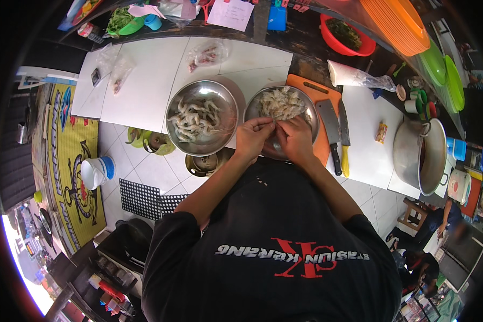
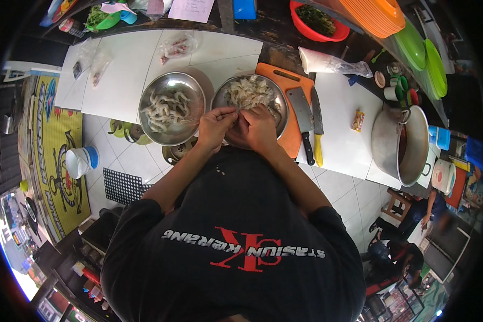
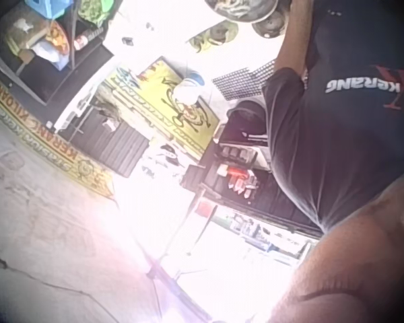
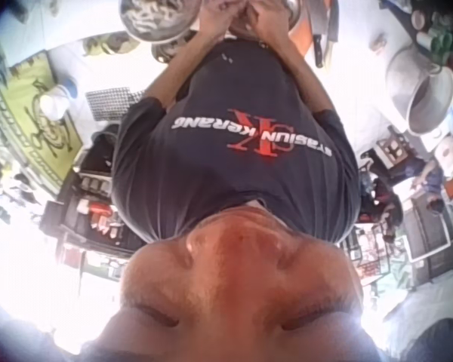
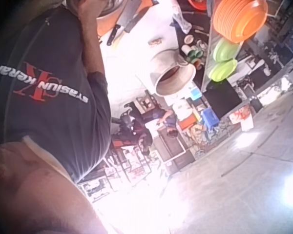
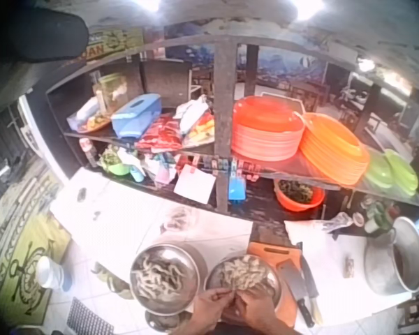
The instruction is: The person stands at a counter and repeatedly picks small seafood items from a metal bowl, peels or cleans them by hand, and places the cleaned pieces into a second metal bowl. The person then moves to a stove, pours liquid from a ladle into a pot, and returns to the counter to open a seasoning packet and add its contents to the bowl.
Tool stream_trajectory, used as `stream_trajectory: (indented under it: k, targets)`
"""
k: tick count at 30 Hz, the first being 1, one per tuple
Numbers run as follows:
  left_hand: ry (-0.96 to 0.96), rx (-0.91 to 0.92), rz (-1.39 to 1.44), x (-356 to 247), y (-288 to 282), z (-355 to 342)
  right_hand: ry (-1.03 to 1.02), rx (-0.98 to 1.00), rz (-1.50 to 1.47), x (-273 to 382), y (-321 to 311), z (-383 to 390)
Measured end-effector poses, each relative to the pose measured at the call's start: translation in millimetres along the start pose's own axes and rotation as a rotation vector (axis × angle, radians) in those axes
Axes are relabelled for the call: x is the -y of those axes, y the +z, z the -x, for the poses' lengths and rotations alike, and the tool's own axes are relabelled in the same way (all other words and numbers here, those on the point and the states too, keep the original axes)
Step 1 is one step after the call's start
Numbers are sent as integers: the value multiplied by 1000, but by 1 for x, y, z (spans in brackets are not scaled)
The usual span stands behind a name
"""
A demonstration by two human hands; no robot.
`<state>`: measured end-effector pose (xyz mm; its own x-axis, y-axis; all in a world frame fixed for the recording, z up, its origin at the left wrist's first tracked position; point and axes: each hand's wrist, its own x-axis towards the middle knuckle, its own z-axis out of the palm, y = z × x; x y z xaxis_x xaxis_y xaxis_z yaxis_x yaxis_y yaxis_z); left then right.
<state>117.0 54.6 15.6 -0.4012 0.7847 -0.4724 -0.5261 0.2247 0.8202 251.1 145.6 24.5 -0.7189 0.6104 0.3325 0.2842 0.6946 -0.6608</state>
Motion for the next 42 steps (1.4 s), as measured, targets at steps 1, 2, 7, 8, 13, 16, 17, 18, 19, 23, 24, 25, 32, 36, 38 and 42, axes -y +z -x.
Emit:
stream_trajectory:
  k: [1, 2, 7, 8, 13, 16, 17, 18, 19, 23, 24, 25, 32, 36, 38, 42]
  targets:
    - [6, 11, -13, 1, -1, -1, 22, -20, -2, -1, 0, 0]
    - [1, 23, -38, 2, -1, -1, 44, -40, -4, -3, 2, 1]
    - [26, 72, -153, 1, -4, -3, 300, -75, -213, -8, 4, 4]
    - [71, 87, -195, 2, -5, -4, 372, -61, -253, -6, 3, 5]
    - [223, 66, -366, -5, -4, -3, 525, -25, -259, -1, 3, -2]
    - [217, 56, -399, -8, -9, -5, 491, -98, -237, -4, 10, -2]
    - [227, 45, -368, -4, -12, -8, 479, -127, -231, -5, 12, -2]
    - [237, 32, -334, -1, -14, -10, 465, -156, -224, -7, 13, -1]
    - [246, 20, -301, 1, -16, -12, 492, -151, -227, -10, 14, 0]
    - [236, 9, -303, -6, -15, -8, 562, -159, -241, -24, 16, 3]
    - [248, 2, -293, -6, -16, -8, 567, -164, -246, -23, 14, 0]
    - [261, -5, -283, -6, -18, -8, 572, -158, -192, -22, 12, -3]
    - [318, -140, -396, -22, -40, -3, 399, -150, 158, -70, 9, -15]
    - [416, -274, -368, -31, -86, -4, 97, -176, 283, -90, 5, -13]
    - [357, -414, -794, -57, -104, 5, 135, -17, 427, -89, -6, -4]
    - [616, -553, -1316, -57, -141, 4, 95, 216, 519, -85, -8, 23]
